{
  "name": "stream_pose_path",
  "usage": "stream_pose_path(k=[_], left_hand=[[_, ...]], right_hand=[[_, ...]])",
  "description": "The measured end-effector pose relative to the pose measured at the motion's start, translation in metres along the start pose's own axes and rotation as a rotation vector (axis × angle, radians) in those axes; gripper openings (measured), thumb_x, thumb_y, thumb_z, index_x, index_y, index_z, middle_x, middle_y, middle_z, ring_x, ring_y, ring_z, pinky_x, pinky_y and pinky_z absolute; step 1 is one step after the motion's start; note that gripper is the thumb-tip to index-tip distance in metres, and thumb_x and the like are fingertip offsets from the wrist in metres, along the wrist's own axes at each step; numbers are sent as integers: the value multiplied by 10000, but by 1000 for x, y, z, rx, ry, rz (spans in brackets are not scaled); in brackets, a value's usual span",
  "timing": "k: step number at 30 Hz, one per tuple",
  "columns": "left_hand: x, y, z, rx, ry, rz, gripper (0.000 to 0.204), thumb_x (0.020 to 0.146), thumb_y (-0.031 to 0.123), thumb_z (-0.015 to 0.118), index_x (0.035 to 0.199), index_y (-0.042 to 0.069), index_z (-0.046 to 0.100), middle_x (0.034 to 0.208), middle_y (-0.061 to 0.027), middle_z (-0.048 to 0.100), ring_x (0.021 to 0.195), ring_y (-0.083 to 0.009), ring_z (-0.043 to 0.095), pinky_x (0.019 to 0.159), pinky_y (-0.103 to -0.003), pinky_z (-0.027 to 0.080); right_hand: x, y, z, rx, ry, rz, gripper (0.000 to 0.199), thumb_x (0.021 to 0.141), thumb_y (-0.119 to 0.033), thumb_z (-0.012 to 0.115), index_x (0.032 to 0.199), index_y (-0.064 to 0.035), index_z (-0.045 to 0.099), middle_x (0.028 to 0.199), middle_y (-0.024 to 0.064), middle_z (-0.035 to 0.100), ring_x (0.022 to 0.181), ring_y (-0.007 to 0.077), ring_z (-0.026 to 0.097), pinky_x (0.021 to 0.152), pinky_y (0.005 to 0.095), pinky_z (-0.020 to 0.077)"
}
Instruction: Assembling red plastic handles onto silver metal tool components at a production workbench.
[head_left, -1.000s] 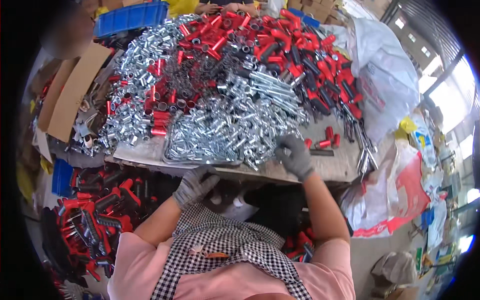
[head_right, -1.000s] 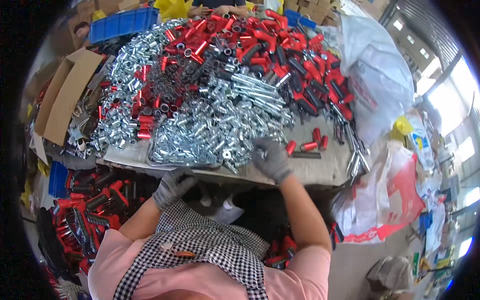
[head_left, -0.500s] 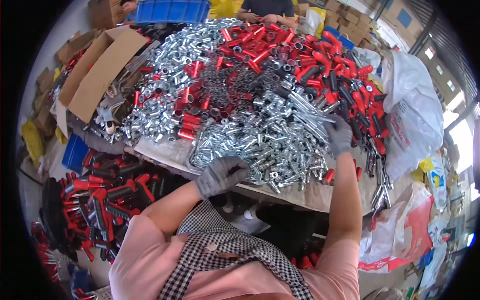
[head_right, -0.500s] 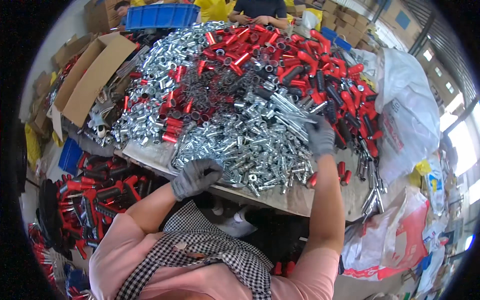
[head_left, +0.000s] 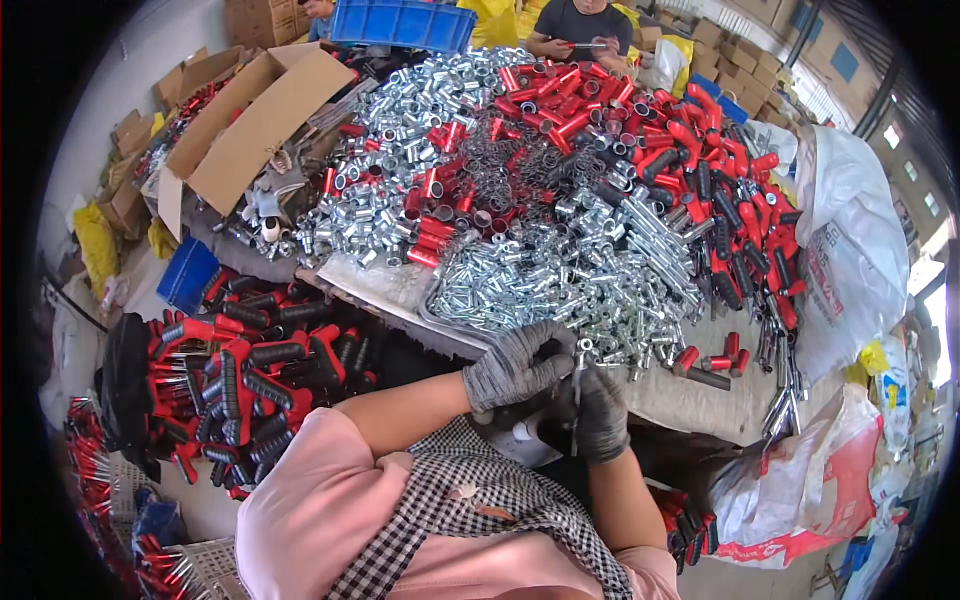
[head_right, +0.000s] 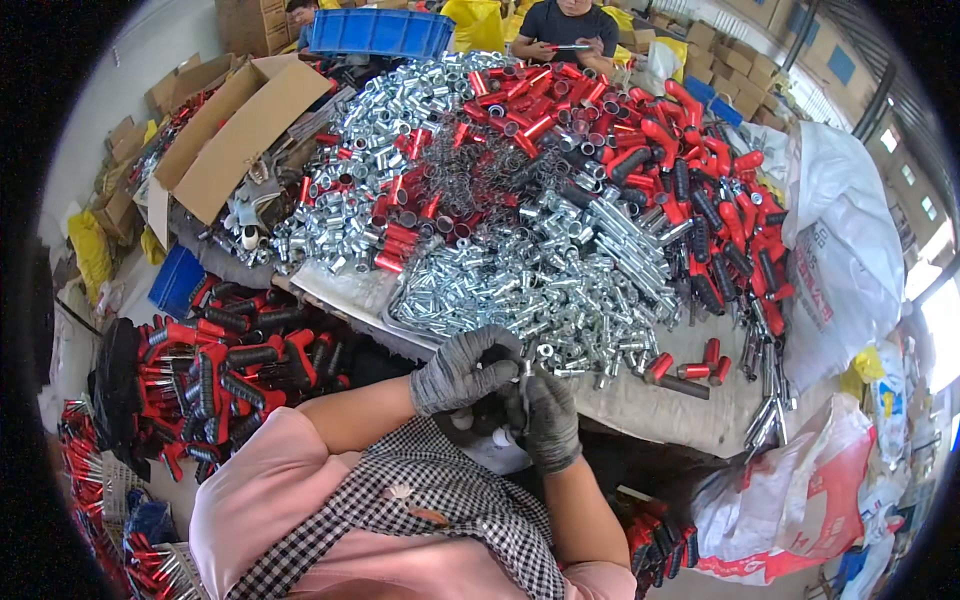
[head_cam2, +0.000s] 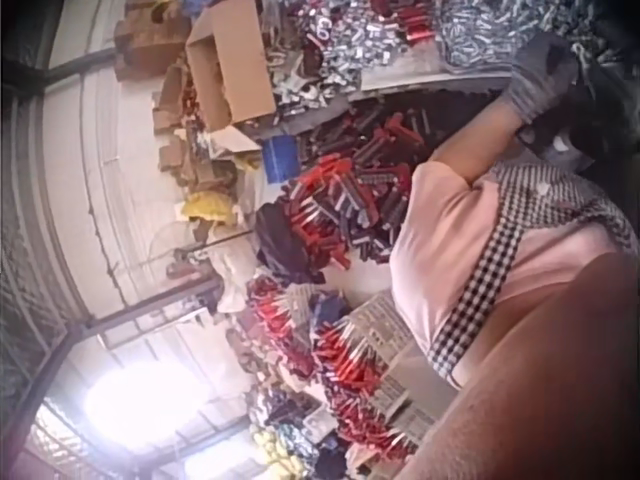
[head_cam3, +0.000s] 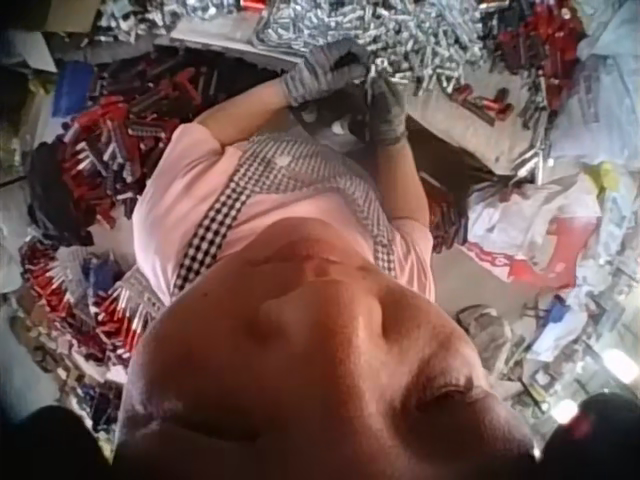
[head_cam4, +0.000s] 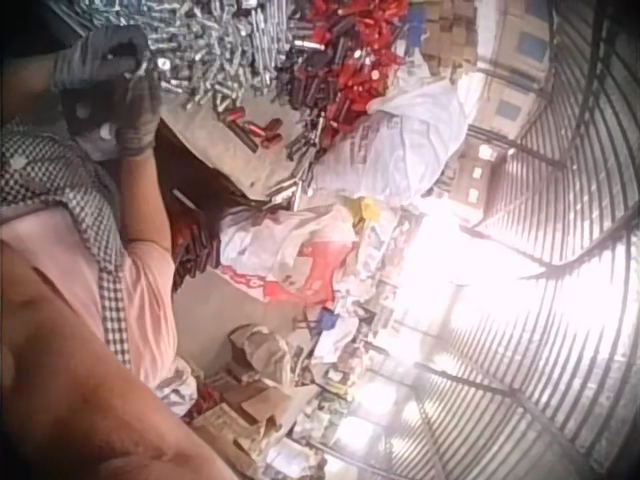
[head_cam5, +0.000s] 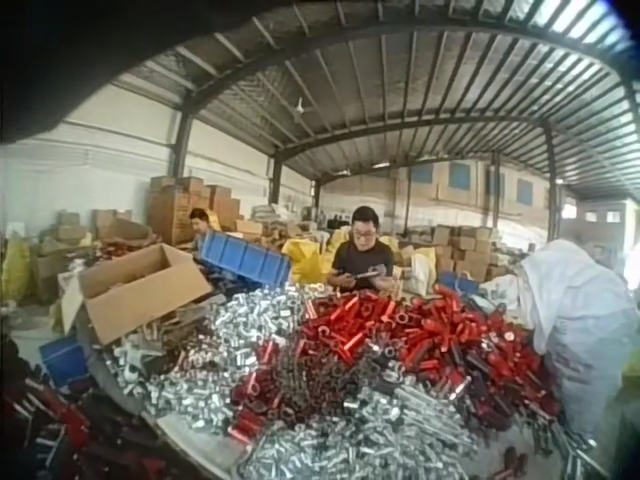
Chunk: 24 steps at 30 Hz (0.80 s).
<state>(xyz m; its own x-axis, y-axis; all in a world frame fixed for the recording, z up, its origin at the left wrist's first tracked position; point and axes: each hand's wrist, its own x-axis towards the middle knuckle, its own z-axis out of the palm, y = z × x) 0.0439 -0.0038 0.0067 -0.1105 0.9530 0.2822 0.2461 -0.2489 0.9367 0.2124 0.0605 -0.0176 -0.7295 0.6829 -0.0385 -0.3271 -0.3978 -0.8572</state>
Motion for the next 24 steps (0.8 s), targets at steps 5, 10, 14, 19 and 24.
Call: stream_pose_path(k=[5, 10, 14, 19, 24], left_hand=[[-14, 4, -3, -55, 14, 4, 201, 887, 158, 610, 1052, 45, 593, 924, -79, 629, 857, -141, 598, 764, -304, 488], [-27, 4, -10, -68, 42, 11, 197, 887, 161, 614, 1046, 47, 597, 963, -91, 641, 895, -192, 623, 799, -323, 489], [-32, -2, -5, -108, -15, 44, 204, 925, 182, 573, 1094, 67, 579, 1011, -83, 610, 894, -181, 596, 797, -331, 493], [-24, -18, 0, 151, -117, 203, 230, 837, 180, 638, 1027, 52, 617, 1015, -142, 618, 969, -307, 592, 851, -404, 465], [-23, -15, -24, 63, -248, 152, 200, 882, 221, 625, 998, 59, 618, 970, -129, 606, 926, -287, 602, 806, -396, 471]], right_hand=[[-5, 14, 8, 68, 51, -12, 312, 923, -283, 506, 1046, -3, 565, 638, 10, 538, 477, 90, 455, 442, 214, 354], [-6, 13, 8, 228, 67, -62, 450, 850, -266, 585, 1170, 39, 500, 606, 38, 510, 487, 128, 464, 421, 258, 386], [-6, 16, 13, 242, 4, 6, 503, 805, -205, 605, 1229, 28, 469, 654, 45, 542, 497, 136, 493, 427, 256, 417], [-8, 37, 5, 247, -147, 127, 739, 749, -148, 576, 1420, -13, 299, 1173, 175, 570, 651, 158, 599, 498, 231, 462], [-4, 22, 25, 426, -305, 167, 739, 784, -175, 607, 1437, -42, 287, 1220, 170, 558, 852, 208, 640, 686, 280, 513]])
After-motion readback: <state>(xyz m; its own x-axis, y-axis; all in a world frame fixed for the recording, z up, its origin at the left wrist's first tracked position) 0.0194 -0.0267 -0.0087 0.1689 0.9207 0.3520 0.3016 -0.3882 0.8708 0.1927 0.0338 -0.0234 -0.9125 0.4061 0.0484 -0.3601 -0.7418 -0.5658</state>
